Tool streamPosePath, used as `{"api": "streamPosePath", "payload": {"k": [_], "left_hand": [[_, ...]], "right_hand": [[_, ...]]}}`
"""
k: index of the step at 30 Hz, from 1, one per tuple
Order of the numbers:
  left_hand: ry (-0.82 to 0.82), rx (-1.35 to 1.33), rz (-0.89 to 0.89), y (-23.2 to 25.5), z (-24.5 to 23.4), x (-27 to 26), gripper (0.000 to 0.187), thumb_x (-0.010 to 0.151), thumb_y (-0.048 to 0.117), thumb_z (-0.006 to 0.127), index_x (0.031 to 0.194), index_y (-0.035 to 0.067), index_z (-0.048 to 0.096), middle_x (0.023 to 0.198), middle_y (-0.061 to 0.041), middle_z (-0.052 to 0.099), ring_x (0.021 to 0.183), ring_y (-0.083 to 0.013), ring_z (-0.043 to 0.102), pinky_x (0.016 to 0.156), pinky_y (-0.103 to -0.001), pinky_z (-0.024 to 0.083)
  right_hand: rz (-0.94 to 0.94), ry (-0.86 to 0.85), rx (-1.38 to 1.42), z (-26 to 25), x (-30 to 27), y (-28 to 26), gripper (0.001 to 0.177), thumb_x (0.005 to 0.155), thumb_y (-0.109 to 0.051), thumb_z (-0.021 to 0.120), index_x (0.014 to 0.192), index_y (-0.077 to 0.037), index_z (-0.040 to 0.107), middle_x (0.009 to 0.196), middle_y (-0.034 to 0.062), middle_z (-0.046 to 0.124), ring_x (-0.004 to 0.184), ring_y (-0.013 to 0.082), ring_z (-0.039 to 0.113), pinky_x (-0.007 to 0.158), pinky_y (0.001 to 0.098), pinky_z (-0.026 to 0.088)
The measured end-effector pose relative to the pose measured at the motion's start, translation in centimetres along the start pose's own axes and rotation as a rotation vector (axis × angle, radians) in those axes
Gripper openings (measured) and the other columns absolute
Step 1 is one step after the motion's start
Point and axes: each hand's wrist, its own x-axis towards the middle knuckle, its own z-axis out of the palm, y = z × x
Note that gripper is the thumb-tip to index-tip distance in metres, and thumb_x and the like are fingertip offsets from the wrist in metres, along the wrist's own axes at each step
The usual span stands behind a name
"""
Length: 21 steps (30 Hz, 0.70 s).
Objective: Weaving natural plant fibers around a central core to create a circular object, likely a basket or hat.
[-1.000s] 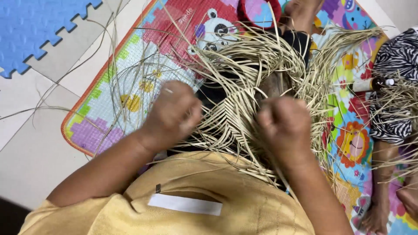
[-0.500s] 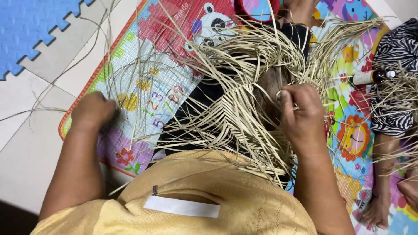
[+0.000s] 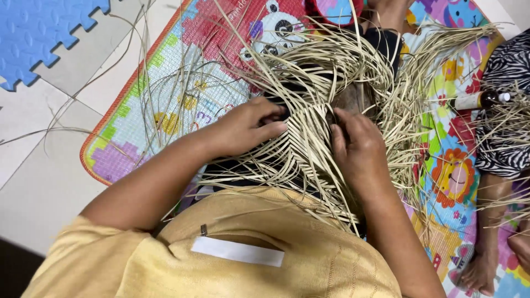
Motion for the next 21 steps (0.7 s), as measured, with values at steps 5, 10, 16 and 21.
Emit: {"api": "streamPosePath", "payload": {"k": [5, 10, 16, 21], "left_hand": [[0.084, -0.448, -0.135, -2.8, 3.2, 4.0, 0.030, 0.099, 0.022, 0.067, 0.105, -0.007, 0.069, 0.079, -0.011, 0.067, 0.062, -0.0140, 0.058, 0.059, -0.025, 0.052], [0.147, -0.834, -0.233, -6.8, 5.0, 6.7, 0.019, 0.093, 0.013, 0.073, 0.087, -0.003, 0.064, 0.075, -0.014, 0.073, 0.060, -0.0148, 0.071, 0.057, -0.026, 0.060], [0.149, -0.697, -0.181, -4.4, 4.8, 6.2, 0.034, 0.096, 0.030, 0.074, 0.088, -0.003, 0.066, 0.068, -0.012, 0.070, 0.051, -0.0089, 0.064, 0.053, -0.023, 0.059], [0.147, -0.480, -0.457, 0.0, 4.8, 7.3, 0.098, 0.080, 0.051, 0.083, 0.138, -0.016, 0.043, 0.135, -0.038, 0.054, 0.130, -0.0442, 0.057, 0.111, -0.054, 0.045]], "right_hand": [[0.049, 0.018, 0.047, 1.1, -1.9, 0.0, 0.028, 0.098, -0.002, 0.069, 0.126, 0.003, 0.070, 0.096, 0.0210, 0.071, 0.091, 0.0403, 0.070, 0.078, 0.0465, 0.056], [0.053, 0.020, 0.104, 2.8, -3.8, 0.7, 0.025, 0.097, 0.000, 0.069, 0.121, 0.002, 0.072, 0.092, 0.0200, 0.071, 0.085, 0.0370, 0.071, 0.073, 0.0432, 0.057], [-0.006, 0.119, 0.081, 3.2, -4.4, 0.3, 0.021, 0.094, -0.001, 0.074, 0.115, -0.003, 0.076, 0.090, 0.0133, 0.072, 0.083, 0.0334, 0.073, 0.069, 0.0412, 0.059], [-0.020, 0.115, 0.087, 3.5, -4.5, 0.6, 0.020, 0.094, 0.000, 0.073, 0.114, -0.003, 0.076, 0.088, 0.0145, 0.071, 0.082, 0.0330, 0.071, 0.070, 0.0412, 0.059]]}}
